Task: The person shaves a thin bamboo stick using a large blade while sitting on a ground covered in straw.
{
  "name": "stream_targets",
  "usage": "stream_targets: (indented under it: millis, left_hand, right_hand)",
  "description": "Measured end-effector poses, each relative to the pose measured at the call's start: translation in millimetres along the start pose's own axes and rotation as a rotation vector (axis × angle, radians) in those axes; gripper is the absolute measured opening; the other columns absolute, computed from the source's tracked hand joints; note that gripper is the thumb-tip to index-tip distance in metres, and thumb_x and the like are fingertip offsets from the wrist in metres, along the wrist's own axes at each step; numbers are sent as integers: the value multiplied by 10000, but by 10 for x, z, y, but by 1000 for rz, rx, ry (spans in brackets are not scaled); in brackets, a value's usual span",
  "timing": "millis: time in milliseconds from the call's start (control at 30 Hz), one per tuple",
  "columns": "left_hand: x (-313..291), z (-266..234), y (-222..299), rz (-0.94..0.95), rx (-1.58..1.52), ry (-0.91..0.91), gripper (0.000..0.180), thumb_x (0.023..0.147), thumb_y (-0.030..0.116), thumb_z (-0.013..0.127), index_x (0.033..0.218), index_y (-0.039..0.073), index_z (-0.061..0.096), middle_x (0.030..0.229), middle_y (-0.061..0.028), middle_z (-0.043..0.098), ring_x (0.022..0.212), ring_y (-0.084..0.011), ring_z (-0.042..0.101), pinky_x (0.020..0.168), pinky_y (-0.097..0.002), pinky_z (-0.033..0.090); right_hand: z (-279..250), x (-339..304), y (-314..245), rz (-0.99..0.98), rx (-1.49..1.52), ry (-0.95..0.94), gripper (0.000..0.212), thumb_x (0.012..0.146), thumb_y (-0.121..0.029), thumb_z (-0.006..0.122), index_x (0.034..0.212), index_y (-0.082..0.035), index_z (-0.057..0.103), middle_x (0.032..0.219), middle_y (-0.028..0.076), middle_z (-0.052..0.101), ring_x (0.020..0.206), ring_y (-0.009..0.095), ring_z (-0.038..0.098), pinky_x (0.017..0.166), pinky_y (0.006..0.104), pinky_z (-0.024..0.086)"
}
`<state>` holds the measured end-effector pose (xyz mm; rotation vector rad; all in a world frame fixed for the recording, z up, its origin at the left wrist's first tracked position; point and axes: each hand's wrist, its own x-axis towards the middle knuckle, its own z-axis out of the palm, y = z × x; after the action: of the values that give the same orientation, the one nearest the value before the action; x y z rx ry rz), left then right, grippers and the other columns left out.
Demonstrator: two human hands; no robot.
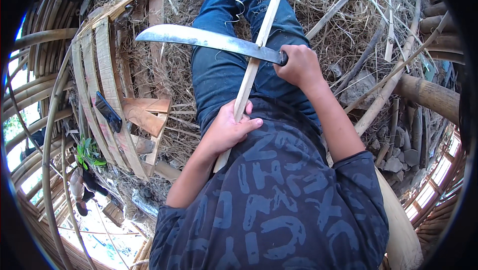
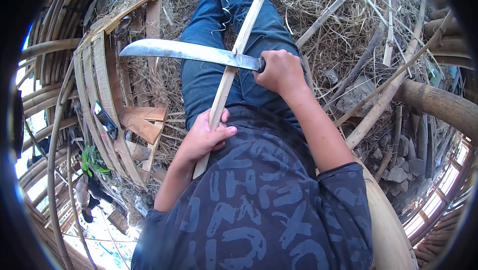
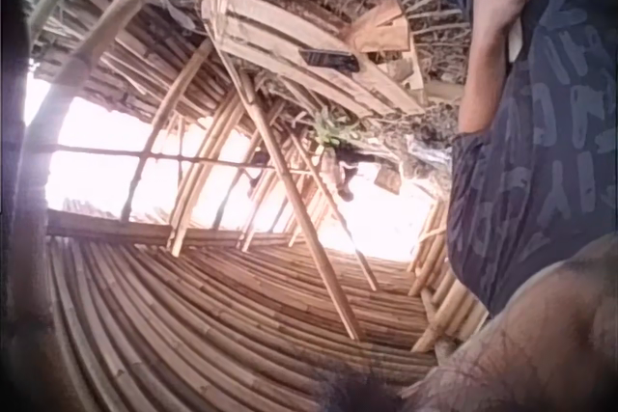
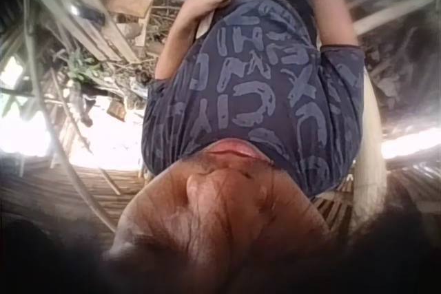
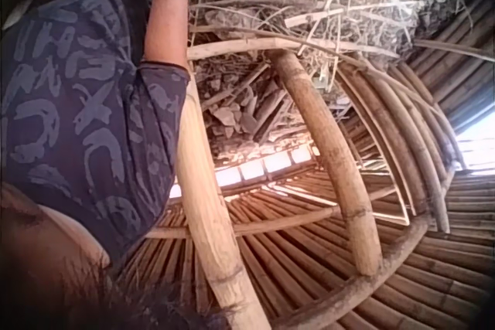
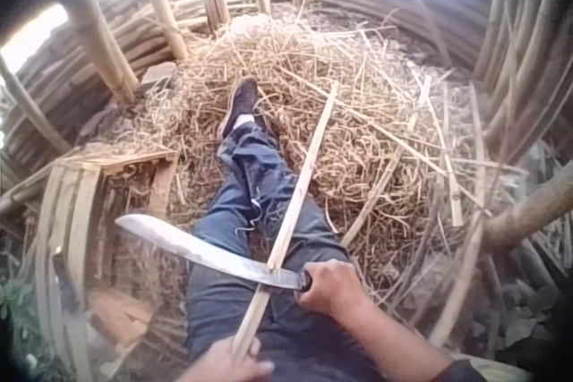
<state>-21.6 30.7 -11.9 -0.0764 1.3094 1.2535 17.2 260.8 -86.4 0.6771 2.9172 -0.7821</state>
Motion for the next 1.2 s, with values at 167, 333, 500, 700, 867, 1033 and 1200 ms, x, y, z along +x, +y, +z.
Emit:
stream_targets:
  millis: [167, 333, 500, 700, 867, 1033, 1200]
  left_hand:
    - [-103, 6, -112, 51, 52, 1, 325, 844, 60, 724, 951, 115, 422, 619, 98, 386, 476, 10, 325, 422, -178, 252]
    - [-78, 23, 19, -9, -20, -48, 303, 863, 59, 704, 948, 121, 420, 625, 91, 388, 455, 4, 319, 407, -185, 245]
    - [-73, -47, 25, -72, -123, -108, 267, 882, 88, 693, 935, 130, 434, 612, 82, 381, 429, -5, 289, 385, -194, 232]
    - [-105, -100, 21, -114, -309, -191, 231, 911, 128, 660, 987, 117, 442, 612, 77, 356, 441, -28, 293, 368, -195, 243]
    - [-319, -197, -35, -154, -602, -276, 244, 934, 173, 612, 1099, 94, 450, 679, 27, 361, 491, -37, 315, 363, -174, 272]
    - [-486, -153, -14, -131, -346, -155, 251, 938, 198, 611, 1112, 98, 459, 738, 19, 420, 478, -16, 338, 353, -155, 254]
    - [-538, -140, 24, -152, -180, -158, 288, 937, 197, 612, 1147, 105, 437, 673, 57, 372, 448, -8, 293, 354, -160, 225]
  right_hand:
    - [-37, 350, 380, 299, 84, 52, 300, 733, -292, 679, 865, -26, 726, 842, 247, 683, 857, 393, 674, 813, 449, 541]
    - [-65, 644, 1021, 424, 134, 65, 335, 754, -292, 656, 829, 30, 708, 837, 269, 676, 865, 410, 670, 793, 454, 530]
    - [143, 320, 686, 382, 245, 146, 303, 750, -268, 674, 817, 27, 695, 788, 257, 672, 813, 419, 666, 753, 468, 531]
    - [-13, -25, 342, 218, 111, 139, 328, 709, -297, 705, 875, -14, 703, 774, 238, 674, 786, 404, 672, 737, 472, 544]
    - [-150, -318, -1, 74, 182, 22, 327, 692, -313, 734, 894, -56, 714, 760, 216, 677, 762, 391, 673, 703, 463, 547]
    - [-388, -578, -349, 30, 230, -64, 356, 715, -343, 739, 913, -48, 712, 756, 216, 677, 753, 390, 672, 699, 461, 538]
    - [-473, -749, -595, -147, 372, -193, 454, 746, -434, 747, 898, -10, 692, 726, 217, 666, 732, 390, 667, 693, 456, 526]
